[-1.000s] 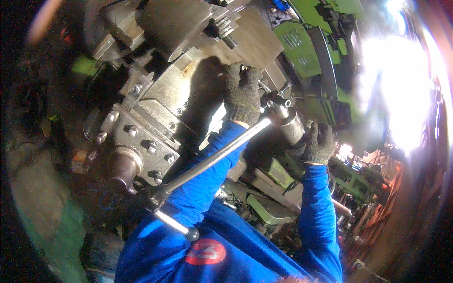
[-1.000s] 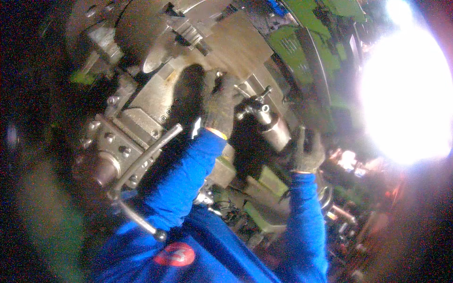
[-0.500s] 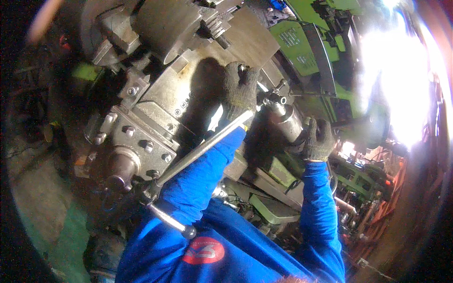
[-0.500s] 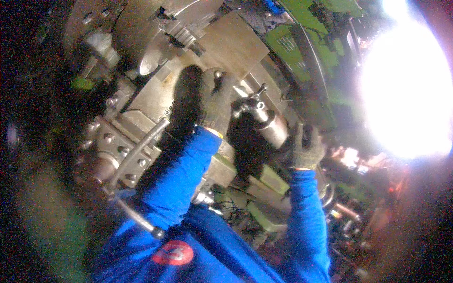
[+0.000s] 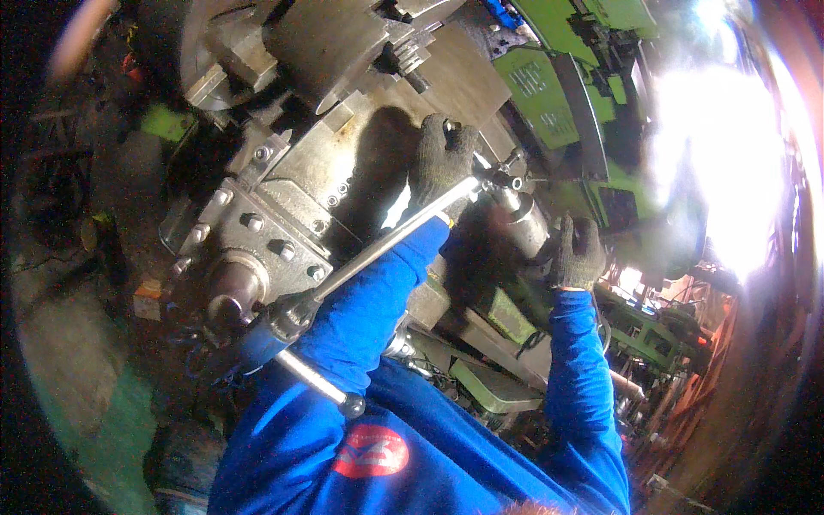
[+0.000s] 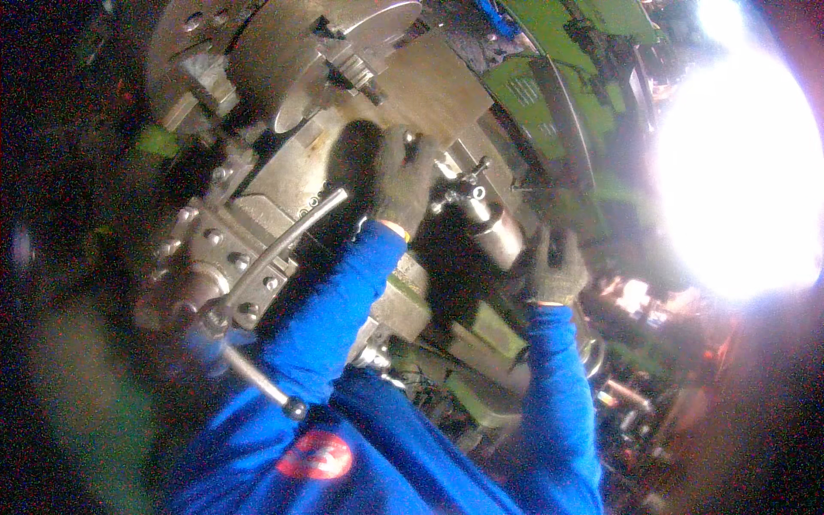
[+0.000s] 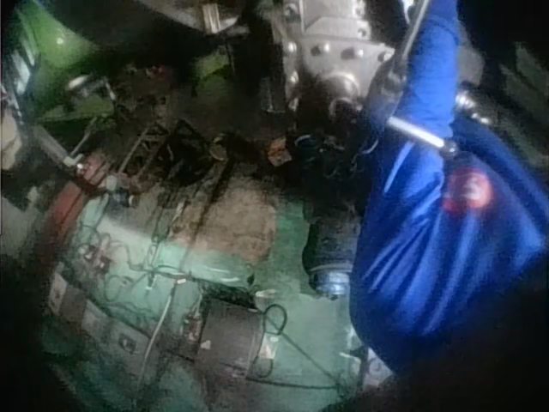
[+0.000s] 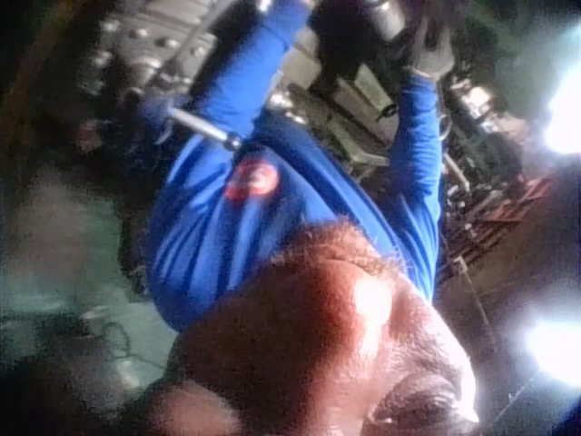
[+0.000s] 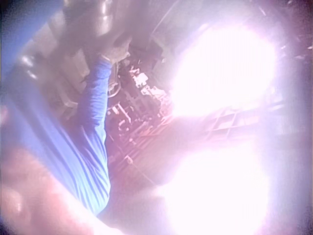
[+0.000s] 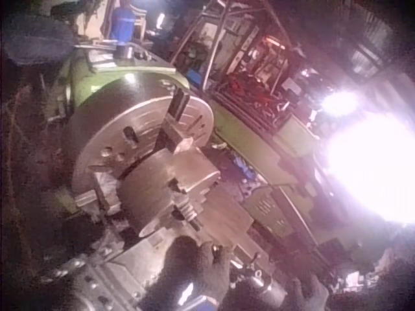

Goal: The person operates a large green industrial machine, likely a lathe, using a pneumatic tool to work on a metal component. They repeatedly adjust the tool's position and apply it to the rotating part while wearing protective gloves.

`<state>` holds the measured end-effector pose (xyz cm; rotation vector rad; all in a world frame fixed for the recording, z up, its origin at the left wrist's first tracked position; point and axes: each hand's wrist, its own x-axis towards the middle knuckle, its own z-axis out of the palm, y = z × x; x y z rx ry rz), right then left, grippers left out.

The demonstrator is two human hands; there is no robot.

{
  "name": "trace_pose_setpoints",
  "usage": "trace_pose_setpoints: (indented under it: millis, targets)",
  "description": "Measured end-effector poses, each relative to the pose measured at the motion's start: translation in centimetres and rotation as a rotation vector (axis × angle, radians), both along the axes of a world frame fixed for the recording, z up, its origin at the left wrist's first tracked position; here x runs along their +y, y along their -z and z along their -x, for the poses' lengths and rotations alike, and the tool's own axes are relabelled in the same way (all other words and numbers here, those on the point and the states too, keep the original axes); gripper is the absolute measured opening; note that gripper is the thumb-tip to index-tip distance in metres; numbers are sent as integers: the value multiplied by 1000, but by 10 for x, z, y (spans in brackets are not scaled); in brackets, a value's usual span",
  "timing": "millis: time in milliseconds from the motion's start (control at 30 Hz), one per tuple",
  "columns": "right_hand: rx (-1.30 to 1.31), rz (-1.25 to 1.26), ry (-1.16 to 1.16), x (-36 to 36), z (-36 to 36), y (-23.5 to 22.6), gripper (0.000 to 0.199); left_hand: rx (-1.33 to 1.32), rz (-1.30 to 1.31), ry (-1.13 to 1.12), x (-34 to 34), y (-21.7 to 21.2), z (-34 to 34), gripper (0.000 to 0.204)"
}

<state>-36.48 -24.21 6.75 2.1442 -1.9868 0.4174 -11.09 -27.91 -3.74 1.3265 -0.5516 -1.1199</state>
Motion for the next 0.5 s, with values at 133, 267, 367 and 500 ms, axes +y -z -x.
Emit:
trace_pose_setpoints:
  millis: [133, 267, 367, 500]
  targets:
    - [36, 19, 26, -2, 9, 4, 29, -95, 148, -76, -8, 27, 13, 26]
    - [-31, -54, 79, 1, 4, 1, 27, 259, -33, -33, -6, 4, 10, 26]
    - [-2, -15, 48, -2, 6, 0, 28, 126, 36, -63, -2, 5, 8, 22]
    - [-7, -20, 102, 3, -7, -7, 34, 532, 78, 43, 4, 30, 16, 26]
